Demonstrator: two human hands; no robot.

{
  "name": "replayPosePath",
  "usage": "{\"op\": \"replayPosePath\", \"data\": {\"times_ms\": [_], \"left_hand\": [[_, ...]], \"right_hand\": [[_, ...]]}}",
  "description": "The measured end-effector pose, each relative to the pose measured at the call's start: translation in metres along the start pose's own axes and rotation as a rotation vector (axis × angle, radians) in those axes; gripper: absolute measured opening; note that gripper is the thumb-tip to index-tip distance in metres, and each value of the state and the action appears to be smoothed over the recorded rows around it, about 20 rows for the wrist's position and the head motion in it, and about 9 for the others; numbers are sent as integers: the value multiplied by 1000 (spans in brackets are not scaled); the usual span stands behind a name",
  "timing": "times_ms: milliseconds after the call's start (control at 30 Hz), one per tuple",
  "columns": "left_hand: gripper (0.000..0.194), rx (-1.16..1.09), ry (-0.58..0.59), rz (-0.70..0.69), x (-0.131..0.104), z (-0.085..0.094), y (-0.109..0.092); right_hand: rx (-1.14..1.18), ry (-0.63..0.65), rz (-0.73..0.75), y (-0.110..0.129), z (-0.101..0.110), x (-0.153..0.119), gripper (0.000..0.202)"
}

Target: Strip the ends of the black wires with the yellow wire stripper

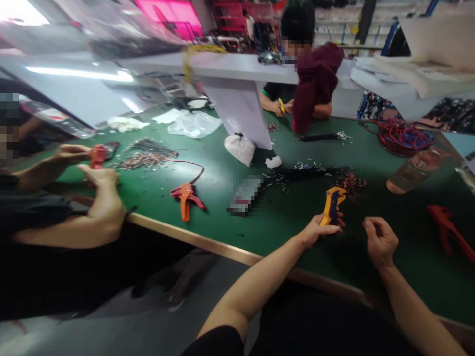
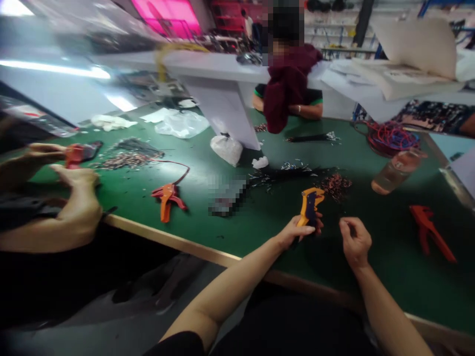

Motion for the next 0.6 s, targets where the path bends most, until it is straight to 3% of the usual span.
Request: {"op": "replayPosePath", "data": {"times_ms": [133,267,600], "left_hand": [[65,21,37,26,-5,-2,0],[66,33,67,51,-10,-4,-1],[59,178,93,113,-16,-6,-4]], "right_hand": [[3,14,183,12,2,2,8],[-12,51,280,21,2,3,10],[-37,50,375,33,-1,4,10]]}}
Point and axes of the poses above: each hand's wrist, its own x-axis towards the middle knuckle, its own z-axis out of the back of the hand, y = z × x, the point moved 1 cm from there along x, towards the middle knuckle, and after that the axes turned 3 degrees about y, right-handed, at the moved point
